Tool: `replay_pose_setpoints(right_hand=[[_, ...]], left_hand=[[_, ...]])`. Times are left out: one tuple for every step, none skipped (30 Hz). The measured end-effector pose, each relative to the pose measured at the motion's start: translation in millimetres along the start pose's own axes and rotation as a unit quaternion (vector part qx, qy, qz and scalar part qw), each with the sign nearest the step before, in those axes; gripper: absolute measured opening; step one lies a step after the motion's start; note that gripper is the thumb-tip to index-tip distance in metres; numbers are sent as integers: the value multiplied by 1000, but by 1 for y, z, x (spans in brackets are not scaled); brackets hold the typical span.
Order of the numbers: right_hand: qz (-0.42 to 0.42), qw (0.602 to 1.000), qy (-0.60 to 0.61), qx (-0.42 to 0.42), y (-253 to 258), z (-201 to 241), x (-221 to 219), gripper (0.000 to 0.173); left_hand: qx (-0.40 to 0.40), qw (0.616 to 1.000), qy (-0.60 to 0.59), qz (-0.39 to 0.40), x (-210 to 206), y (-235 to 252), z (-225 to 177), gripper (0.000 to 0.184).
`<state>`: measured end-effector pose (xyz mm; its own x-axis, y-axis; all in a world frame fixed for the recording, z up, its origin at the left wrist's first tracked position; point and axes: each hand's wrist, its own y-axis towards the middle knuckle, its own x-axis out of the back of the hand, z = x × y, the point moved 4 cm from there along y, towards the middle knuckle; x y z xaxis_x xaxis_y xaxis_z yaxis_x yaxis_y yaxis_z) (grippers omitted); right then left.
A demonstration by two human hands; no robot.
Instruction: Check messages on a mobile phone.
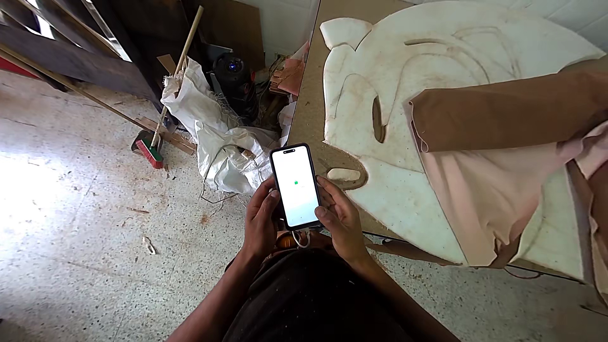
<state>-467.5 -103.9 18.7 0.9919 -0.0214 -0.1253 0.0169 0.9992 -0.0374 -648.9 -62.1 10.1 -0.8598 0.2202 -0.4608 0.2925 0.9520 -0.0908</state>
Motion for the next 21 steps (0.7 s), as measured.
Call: replay_pose_setpoints(right_hand=[[-2, 1000, -4, 1, 0, 0, -1, 67], [-3, 1000, -19, 9, 1, 0, -1, 70], [-3, 999, -45, 26, 1, 0, -2, 72], [1, 996, -80, 46, 1, 1, -3, 71], [5, 992, -108, 66, 1, 1, -4, 67], [8, 988, -127, 83, 1, 2, -5, 60], [11, 985, -142, 96, 2, 2, -6, 52], [12, 982, -154, 104, 3, 1, -7, 47], [13, 981, -159, 106, 3, 1, -7, 46], [14, 982, -157, 107, 3, 1, -6, 47], [13, 983, -150, 106, 2, 1, -6, 52], [10, 985, -139, 100, 1, 1, -5, 59], [6, 988, -129, 89, 0, 0, -4, 66], [4, 990, -117, 74, -1, 0, -3, 73], [4, 993, -104, 59, -1, -1, -3, 79], [3, 995, -86, 46, 0, -1, -3, 84], [4, 997, -66, 36, 1, -3, -3, 86], [4, 998, -48, 28, 0, -5, -3, 87], [6, 999, -35, 21, 0, -6, -2, 86], [10, 1000, -24, 17, -1, -7, -2, 84], [12, 1000, -13, 16, -1, -8, -2, 82]], left_hand=[[0, 1000, 1, 0, 0, 0, 0, 40], [0, 1000, 2, 1, -1, 0, 0, 40], [-1, 1000, 2, 3, -1, 0, 0, 41], [-4, 1000, 0, 4, -1, 0, 0, 41], [-5, 1000, 0, 4, -1, 0, -1, 40], [-5, 1000, 0, 3, -1, -1, -1, 40], [-5, 1000, 1, 1, 0, -1, -1, 40], [-4, 1000, 3, 1, 0, -1, 0, 40], [-4, 1000, 4, 0, 1, -1, 1, 40], [-5, 1000, 3, 0, 1, -1, 1, 40], [-6, 1000, 1, 0, 1, -1, 1, 40], [-7, 1000, 0, 1, 1, -2, 1, 40], [-8, 1000, -3, 2, 1, -2, 2, 40], [-9, 1000, -6, 4, 1, -2, 2, 40], [-9, 1000, -8, 6, 0, -1, 2, 40], [-9, 1000, -8, 7, 1, -1, 2, 40], [-7, 1000, -8, 7, 1, -1, 3, 40], [-5, 1000, -7, 7, 1, -1, 3, 41], [-3, 1000, -7, 8, 1, -1, 2, 41], [-1, 1000, -6, 8, 1, -1, 2, 40], [0, 1000, -6, 7, 1, -1, 2, 40]])
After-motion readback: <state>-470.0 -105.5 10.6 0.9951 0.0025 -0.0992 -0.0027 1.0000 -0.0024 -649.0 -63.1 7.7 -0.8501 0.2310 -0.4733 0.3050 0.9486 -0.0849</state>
